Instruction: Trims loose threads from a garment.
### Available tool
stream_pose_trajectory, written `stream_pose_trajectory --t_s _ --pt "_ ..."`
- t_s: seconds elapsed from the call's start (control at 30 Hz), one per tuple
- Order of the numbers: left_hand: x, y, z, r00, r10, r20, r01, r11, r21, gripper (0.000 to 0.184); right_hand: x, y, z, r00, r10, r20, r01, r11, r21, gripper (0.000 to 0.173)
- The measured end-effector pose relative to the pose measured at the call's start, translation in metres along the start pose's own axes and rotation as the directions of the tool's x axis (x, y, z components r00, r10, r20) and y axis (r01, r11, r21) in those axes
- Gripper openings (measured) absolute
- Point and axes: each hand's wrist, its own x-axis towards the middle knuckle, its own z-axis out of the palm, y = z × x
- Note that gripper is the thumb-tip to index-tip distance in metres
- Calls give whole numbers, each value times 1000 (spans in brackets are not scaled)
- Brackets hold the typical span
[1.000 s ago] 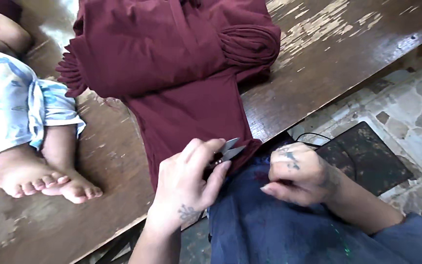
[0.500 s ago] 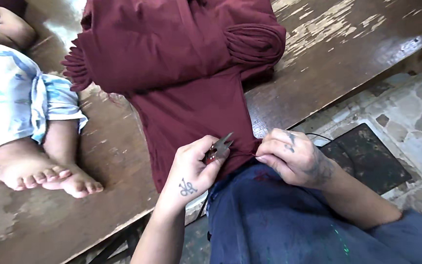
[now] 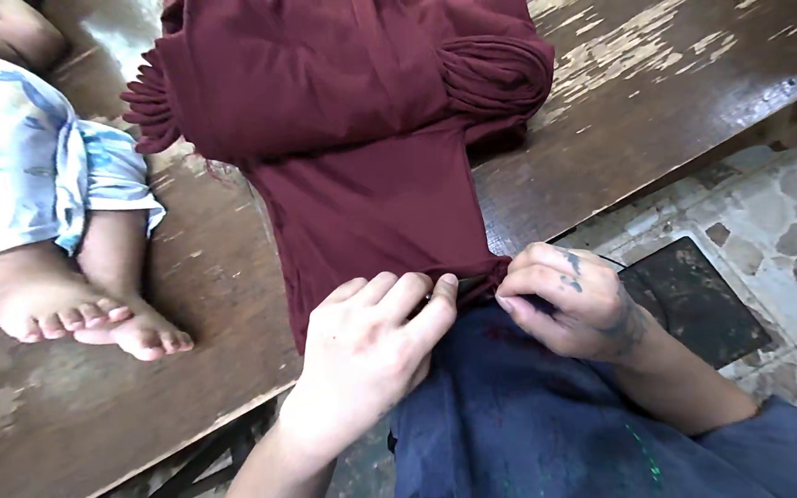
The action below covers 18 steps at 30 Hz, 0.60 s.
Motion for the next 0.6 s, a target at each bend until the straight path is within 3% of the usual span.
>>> stream_pose_trajectory --t_s 0.17,0.23,0.3,0.4,0.47,0.53,0.6 --pt "-6 -15 8 982 -183 -57 155 934 -322 35 -10 6 -14 994 81 72 -79 997 -26 23" --pt "-2 -20 20 965 -254 -65 207 893 -400 42 -11 12 -12 984 154 92 -141 981 -134 39" --pt "6 -23 34 962 -273 -18 238 868 -436 24 -8 18 0 972 219 81 -192 947 -258 54" --pt "22 -23 42 957 -291 5 251 815 -522 17 2 25 15 962 273 19 -252 910 -330 50" --pt "27 -23 43 916 -401 18 315 689 -653 14 9 28 18 961 273 33 -262 945 -195 35" --pt "28 -25 43 839 -538 79 360 442 -822 9 14 33 21 966 246 84 -257 948 187 19" --pt "26 -28 43 792 -595 140 347 249 -904 24 14 41 22 950 255 179 -309 689 656 29"
